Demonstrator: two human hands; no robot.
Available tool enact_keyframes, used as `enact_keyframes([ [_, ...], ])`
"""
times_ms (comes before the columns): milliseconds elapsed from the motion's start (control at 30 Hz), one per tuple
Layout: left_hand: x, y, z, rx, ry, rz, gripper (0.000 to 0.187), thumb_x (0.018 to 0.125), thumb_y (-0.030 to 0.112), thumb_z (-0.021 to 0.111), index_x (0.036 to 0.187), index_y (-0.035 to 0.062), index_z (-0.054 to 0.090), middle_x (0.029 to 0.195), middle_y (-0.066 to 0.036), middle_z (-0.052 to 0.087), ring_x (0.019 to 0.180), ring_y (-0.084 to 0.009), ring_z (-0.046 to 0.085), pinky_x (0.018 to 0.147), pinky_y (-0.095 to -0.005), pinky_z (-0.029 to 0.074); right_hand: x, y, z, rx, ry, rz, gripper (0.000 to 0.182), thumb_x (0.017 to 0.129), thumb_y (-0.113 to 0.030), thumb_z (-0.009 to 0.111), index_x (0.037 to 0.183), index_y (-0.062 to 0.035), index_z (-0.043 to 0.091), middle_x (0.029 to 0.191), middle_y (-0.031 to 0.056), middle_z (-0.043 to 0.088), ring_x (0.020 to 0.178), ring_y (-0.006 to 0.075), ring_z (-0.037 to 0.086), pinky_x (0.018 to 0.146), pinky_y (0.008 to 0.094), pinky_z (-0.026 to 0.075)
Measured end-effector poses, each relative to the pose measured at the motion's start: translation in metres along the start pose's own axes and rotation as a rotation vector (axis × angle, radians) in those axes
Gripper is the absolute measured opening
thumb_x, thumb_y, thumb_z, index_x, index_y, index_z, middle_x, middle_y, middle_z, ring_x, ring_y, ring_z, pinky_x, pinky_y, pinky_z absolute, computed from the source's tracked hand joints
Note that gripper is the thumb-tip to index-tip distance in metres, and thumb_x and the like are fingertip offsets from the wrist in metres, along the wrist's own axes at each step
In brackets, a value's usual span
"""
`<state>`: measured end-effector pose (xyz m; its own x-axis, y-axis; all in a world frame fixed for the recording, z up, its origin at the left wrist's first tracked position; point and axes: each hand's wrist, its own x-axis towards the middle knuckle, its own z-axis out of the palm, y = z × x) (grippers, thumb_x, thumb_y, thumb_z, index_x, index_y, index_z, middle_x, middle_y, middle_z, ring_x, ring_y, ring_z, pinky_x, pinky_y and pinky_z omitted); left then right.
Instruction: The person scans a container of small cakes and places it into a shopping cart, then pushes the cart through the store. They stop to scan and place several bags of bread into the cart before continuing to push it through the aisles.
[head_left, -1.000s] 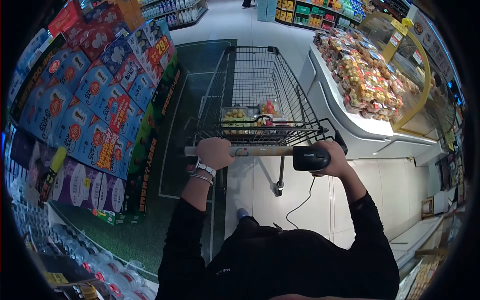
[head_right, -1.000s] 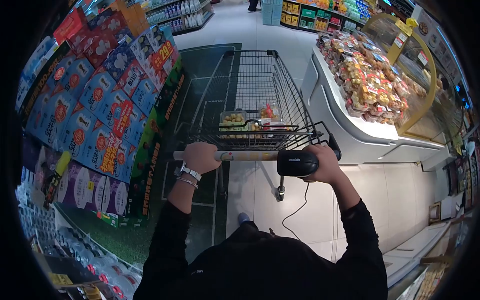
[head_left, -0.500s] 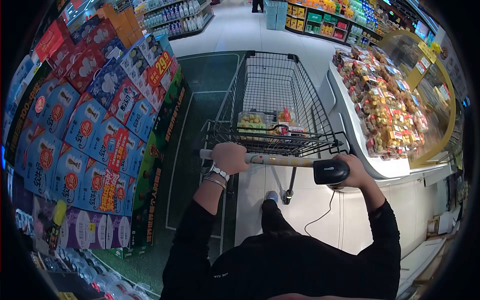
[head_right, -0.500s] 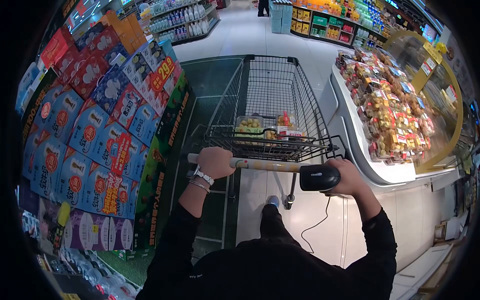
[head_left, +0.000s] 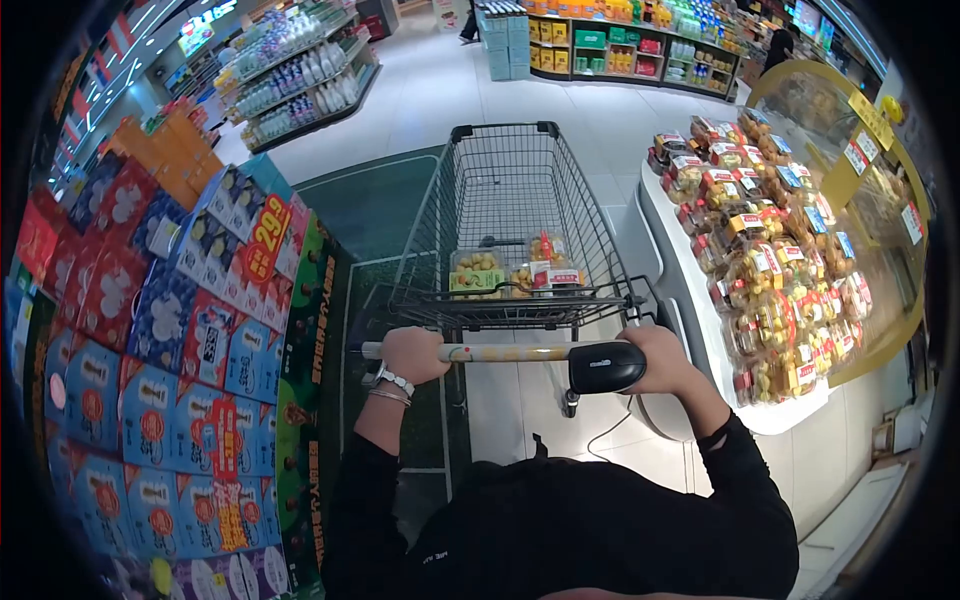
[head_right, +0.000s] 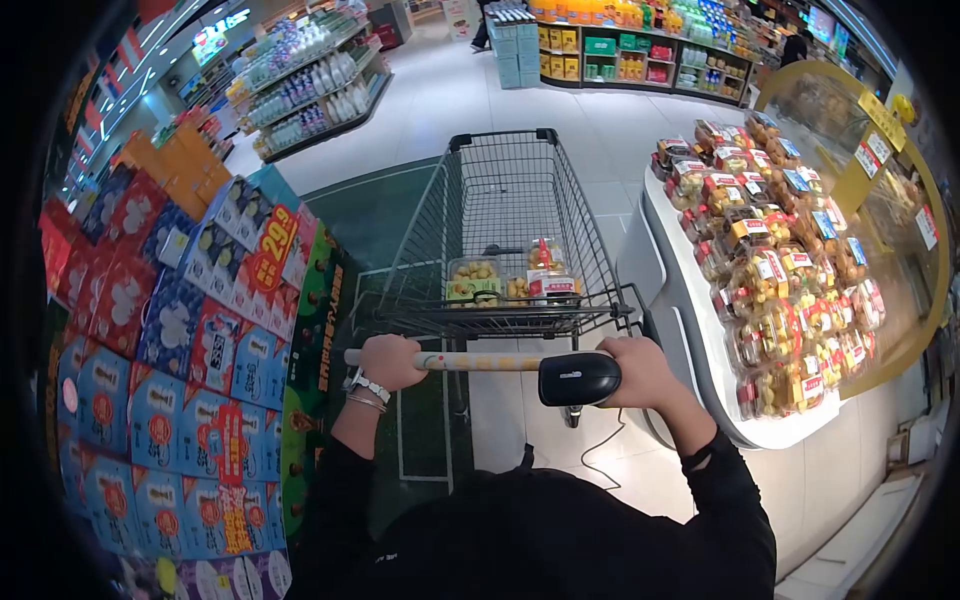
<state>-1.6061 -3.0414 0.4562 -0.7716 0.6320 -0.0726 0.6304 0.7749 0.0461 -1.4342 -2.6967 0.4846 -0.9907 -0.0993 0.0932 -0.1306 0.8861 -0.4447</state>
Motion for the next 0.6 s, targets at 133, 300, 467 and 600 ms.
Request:
enact_keyframes([
  [133, 0.096, -0.031, -0.011, 0.01, 0.015, 0.019, 0.024, 0.061, 0.039, 0.07, 0.066, 0.0156, 0.068, 0.061, -0.008, 0.062, 0.062, -0.0252, 0.063, 0.058, -0.0383, 0.051, 0.079, 0.038, -0.006, -0.033, 0.03, 0.036, 0.054, 0.043, -0.036, 0.077, 0.089, -0.0117, 0.062, 0.078, 0.0084, 0.062, 0.077, 0.0291, 0.06, 0.069, 0.0378, 0.044],
  [300, 0.228, -0.082, -0.016, 0.004, 0.083, 0.093, 0.023, 0.06, 0.037, 0.067, 0.066, 0.0152, 0.068, 0.062, -0.008, 0.062, 0.063, -0.0265, 0.063, 0.058, -0.0389, 0.051, 0.186, 0.088, -0.006, -0.077, 0.112, 0.062, 0.055, 0.042, -0.035, 0.077, 0.09, -0.0133, 0.061, 0.078, 0.0062, 0.061, 0.076, 0.0275, 0.059, 0.067, 0.035, 0.041],
  [467, 0.367, -0.136, -0.025, 0.004, 0.086, 0.165, 0.023, 0.06, 0.037, 0.067, 0.065, 0.0145, 0.067, 0.062, -0.008, 0.062, 0.065, -0.0266, 0.063, 0.059, -0.0399, 0.051, 0.294, 0.119, -0.016, -0.08, 0.138, 0.165, 0.053, 0.044, -0.035, 0.077, 0.09, -0.0136, 0.06, 0.081, 0.0056, 0.061, 0.079, 0.0261, 0.059, 0.067, 0.035, 0.04],
  [600, 0.465, -0.168, -0.044, -0.016, 0.036, 0.241, 0.025, 0.062, 0.039, 0.066, 0.066, 0.014, 0.067, 0.063, -0.009, 0.063, 0.064, -0.0271, 0.063, 0.059, -0.0399, 0.051, 0.368, 0.139, -0.022, -0.084, 0.144, 0.238, 0.054, 0.046, -0.036, 0.076, 0.091, -0.0124, 0.059, 0.082, 0.0065, 0.06, 0.081, 0.0269, 0.058, 0.069, 0.0363, 0.041],
])
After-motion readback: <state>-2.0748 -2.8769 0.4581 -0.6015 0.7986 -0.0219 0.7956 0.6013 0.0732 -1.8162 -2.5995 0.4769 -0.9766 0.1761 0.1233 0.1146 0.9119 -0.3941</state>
